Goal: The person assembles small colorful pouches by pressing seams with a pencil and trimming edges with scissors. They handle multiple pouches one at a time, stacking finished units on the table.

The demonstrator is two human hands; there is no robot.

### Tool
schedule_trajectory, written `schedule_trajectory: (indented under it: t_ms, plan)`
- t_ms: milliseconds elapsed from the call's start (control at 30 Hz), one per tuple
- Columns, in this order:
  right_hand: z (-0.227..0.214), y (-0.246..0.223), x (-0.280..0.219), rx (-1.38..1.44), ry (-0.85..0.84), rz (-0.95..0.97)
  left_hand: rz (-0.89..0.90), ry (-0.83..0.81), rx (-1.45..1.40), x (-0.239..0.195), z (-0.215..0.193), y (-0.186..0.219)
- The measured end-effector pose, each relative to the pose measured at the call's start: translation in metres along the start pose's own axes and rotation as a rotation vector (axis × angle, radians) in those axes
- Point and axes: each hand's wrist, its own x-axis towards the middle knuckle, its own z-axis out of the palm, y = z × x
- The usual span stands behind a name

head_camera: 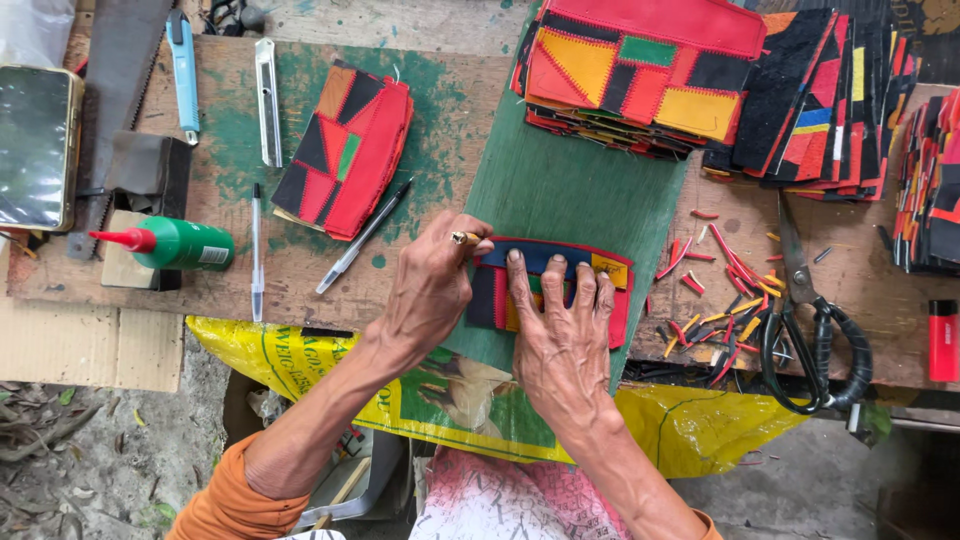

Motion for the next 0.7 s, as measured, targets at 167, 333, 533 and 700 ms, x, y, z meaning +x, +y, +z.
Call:
schedule_trajectory:
  t_ms: [167,333,533,700]
  plan:
    - [-0.0001,-0.0004,-0.0008,-0.006,0.005,-0.001,-0.037,-0.018,0.053,-0.0042,0.0008,0.0021]
    - [-0.0006,-0.0003,0.0006,-0.006,0.012,-0.006,-0.005,-0.056,0.043,-0.0004,-0.0031,0.0017]
    - [-0.0016,0.0000,-0.0009,-0.003,0.006,-0.007,0.034,-0.100,0.089,0.0010,-0.0053,-0.0003]
    - [-0.0014,0.0004,-0.0014,-0.015,0.007,-0.008,0.021,-0.086,0.064,-0.0020,-0.0079,0.0014]
